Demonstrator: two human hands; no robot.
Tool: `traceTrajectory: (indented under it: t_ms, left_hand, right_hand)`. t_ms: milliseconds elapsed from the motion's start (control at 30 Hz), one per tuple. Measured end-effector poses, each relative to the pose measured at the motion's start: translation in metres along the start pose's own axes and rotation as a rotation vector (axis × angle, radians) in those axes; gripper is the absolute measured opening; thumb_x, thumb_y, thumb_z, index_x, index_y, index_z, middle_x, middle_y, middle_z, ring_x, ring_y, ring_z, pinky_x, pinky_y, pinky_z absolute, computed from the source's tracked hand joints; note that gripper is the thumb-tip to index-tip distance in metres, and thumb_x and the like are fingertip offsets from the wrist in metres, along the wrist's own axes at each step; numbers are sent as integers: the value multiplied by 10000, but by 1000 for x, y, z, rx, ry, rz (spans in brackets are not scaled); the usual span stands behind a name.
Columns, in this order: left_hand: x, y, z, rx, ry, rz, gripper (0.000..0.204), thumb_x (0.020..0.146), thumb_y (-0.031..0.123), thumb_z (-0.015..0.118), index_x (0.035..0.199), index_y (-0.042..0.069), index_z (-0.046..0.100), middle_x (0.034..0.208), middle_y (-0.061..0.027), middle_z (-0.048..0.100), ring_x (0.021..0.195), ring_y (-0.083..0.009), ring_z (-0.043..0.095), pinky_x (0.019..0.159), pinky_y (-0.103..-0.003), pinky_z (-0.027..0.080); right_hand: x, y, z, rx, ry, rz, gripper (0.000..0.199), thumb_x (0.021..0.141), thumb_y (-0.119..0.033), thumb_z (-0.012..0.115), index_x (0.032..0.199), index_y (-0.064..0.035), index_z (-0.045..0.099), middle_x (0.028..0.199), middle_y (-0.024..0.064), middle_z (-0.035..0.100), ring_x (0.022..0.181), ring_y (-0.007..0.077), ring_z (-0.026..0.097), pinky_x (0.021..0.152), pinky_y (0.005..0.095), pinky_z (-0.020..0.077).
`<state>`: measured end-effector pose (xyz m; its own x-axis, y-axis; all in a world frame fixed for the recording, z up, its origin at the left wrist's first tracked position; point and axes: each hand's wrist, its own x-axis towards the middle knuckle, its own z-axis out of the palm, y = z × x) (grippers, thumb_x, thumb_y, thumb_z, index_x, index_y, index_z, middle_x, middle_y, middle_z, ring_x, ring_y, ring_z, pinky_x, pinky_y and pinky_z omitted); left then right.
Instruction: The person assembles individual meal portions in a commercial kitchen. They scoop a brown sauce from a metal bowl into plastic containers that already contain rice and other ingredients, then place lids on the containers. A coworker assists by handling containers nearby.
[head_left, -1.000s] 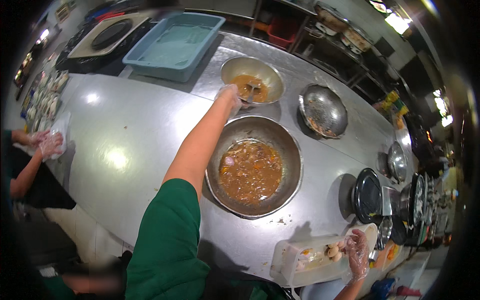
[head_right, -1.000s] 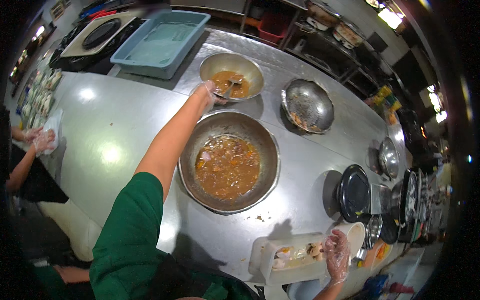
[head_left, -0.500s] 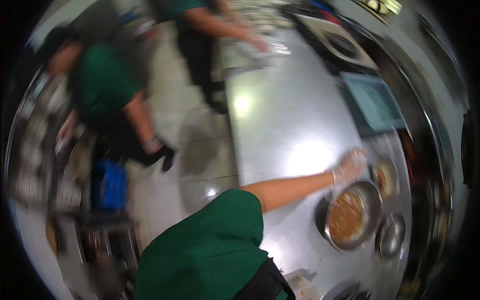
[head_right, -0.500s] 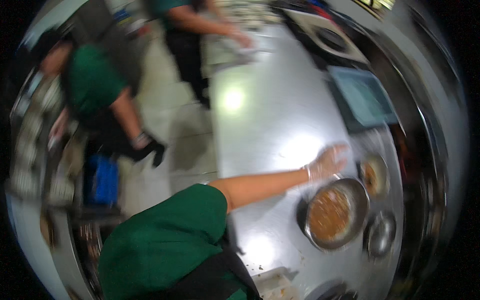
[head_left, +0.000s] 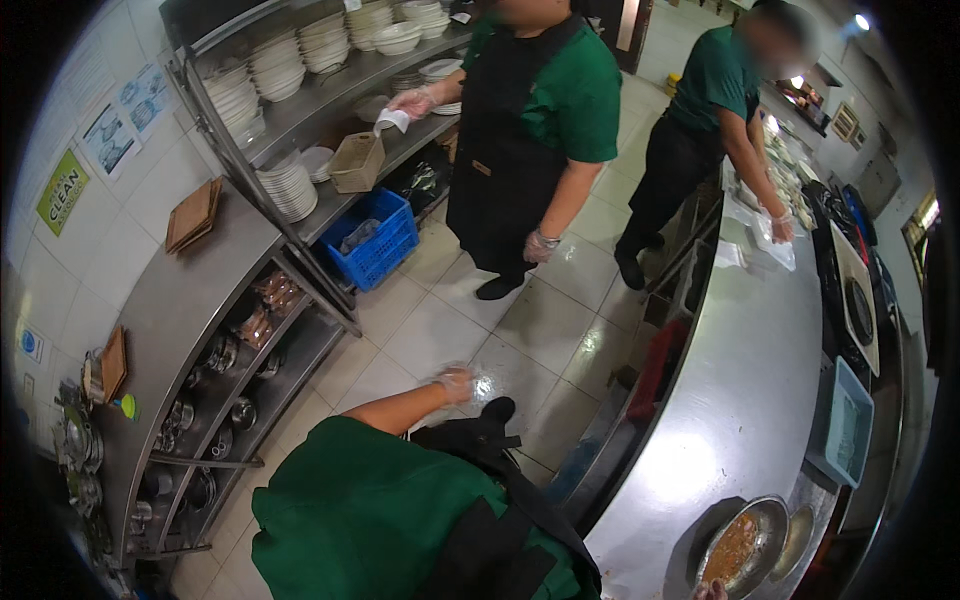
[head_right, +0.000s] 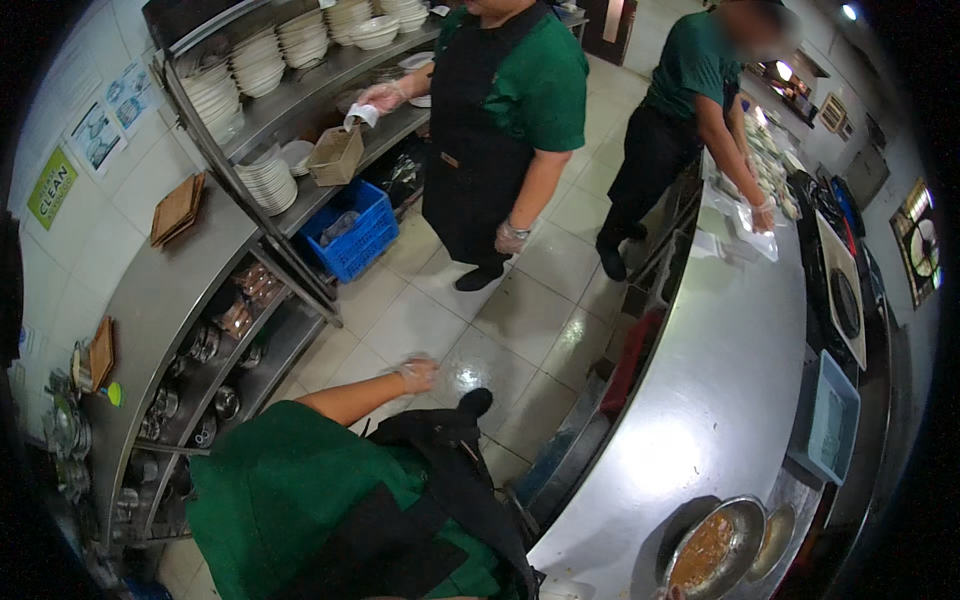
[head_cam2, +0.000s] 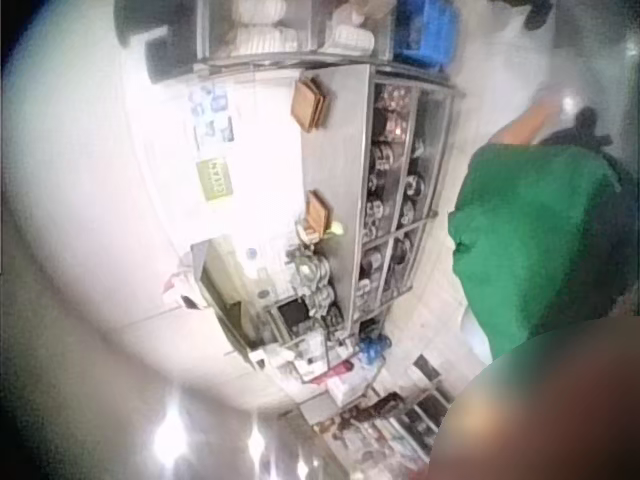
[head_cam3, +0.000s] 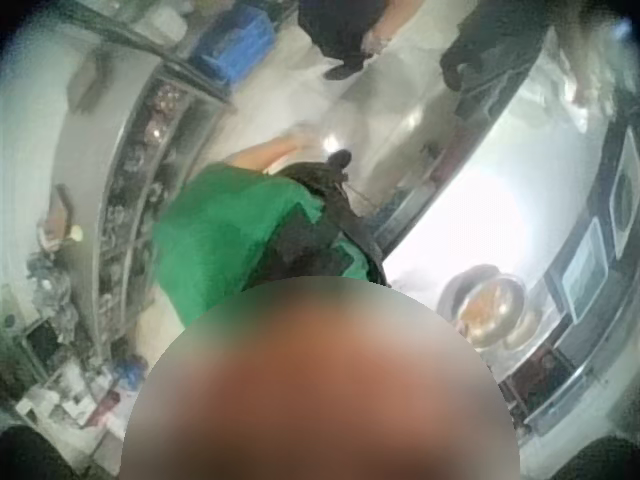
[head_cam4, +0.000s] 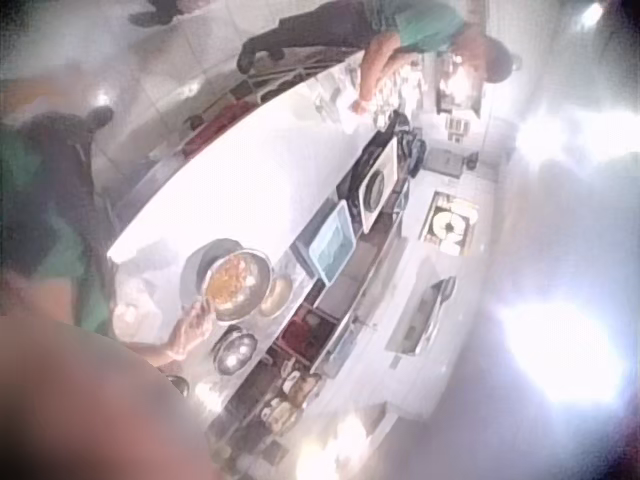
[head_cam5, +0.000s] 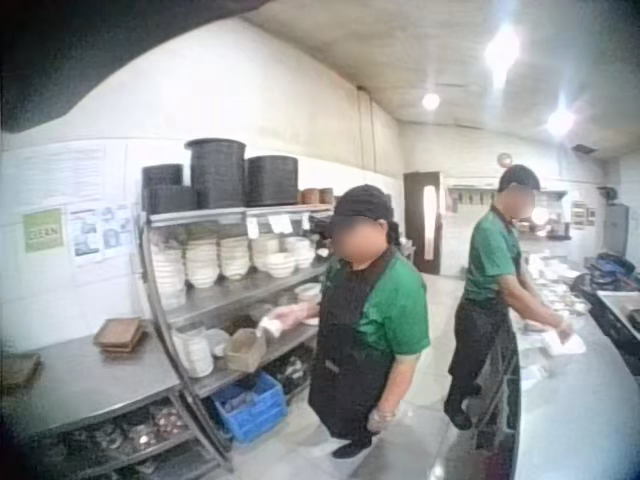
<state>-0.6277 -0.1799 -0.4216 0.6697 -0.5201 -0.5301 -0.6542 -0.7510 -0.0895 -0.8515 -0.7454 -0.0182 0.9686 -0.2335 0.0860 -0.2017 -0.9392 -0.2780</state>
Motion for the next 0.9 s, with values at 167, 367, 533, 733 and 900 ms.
traceTrajectory:
  t_ms: [167, 367, 533, 733, 900]
  left_hand:
    - [-122, -47, 189, -667, -443, -607, 390, 821, 336, 502, 1120, 120, 630, 1191, -115, 587, 1084, -329, 540, 914, -441, 443]
    - [-154, -77, 198, -696, -449, -461, 407, 823, 359, 542, 1132, 110, 636, 1194, -104, 597, 1079, -321, 559, 905, -484, 444]
    - [-95, -120, 113, -327, -202, -87, 351, 795, 279, 530, 1025, 50, 663, 1030, -170, 649, 931, -356, 612, 849, -452, 474]
    - [-115, -178, 59, -945, 141, -430, 384, 804, 252, 460, 1057, 19, 630, 1092, -209, 619, 1034, -344, 582, 928, -416, 441]
    - [-157, -221, 122, -761, -30, -442, 405, 804, 261, 464, 1103, 33, 615, 1099, -222, 611, 1051, -336, 578, 949, -403, 434]
  right_hand:
    - [21, -120, -26, 94, -73, 143, 362, 948, -203, 483, 1212, 44, 505, 1190, 282, 529, 1074, 392, 503, 949, 447, 372]
    - [14, -186, -20, 167, -21, 114, 358, 949, -219, 477, 1173, 53, 539, 1218, 281, 520, 1089, 385, 509, 961, 436, 374]
    - [19, -189, 31, 136, -21, 226, 340, 933, -214, 512, 1155, 39, 565, 1154, 267, 561, 1020, 348, 561, 885, 409, 453]
    - [59, -271, 70, 432, -136, 378, 384, 909, -253, 573, 1200, -4, 545, 1167, 242, 566, 964, 319, 594, 807, 382, 530]
    - [90, -269, 140, 488, -199, 242, 390, 916, -242, 560, 1218, -4, 496, 1018, 157, 572, 840, 175, 574, 632, 254, 510]
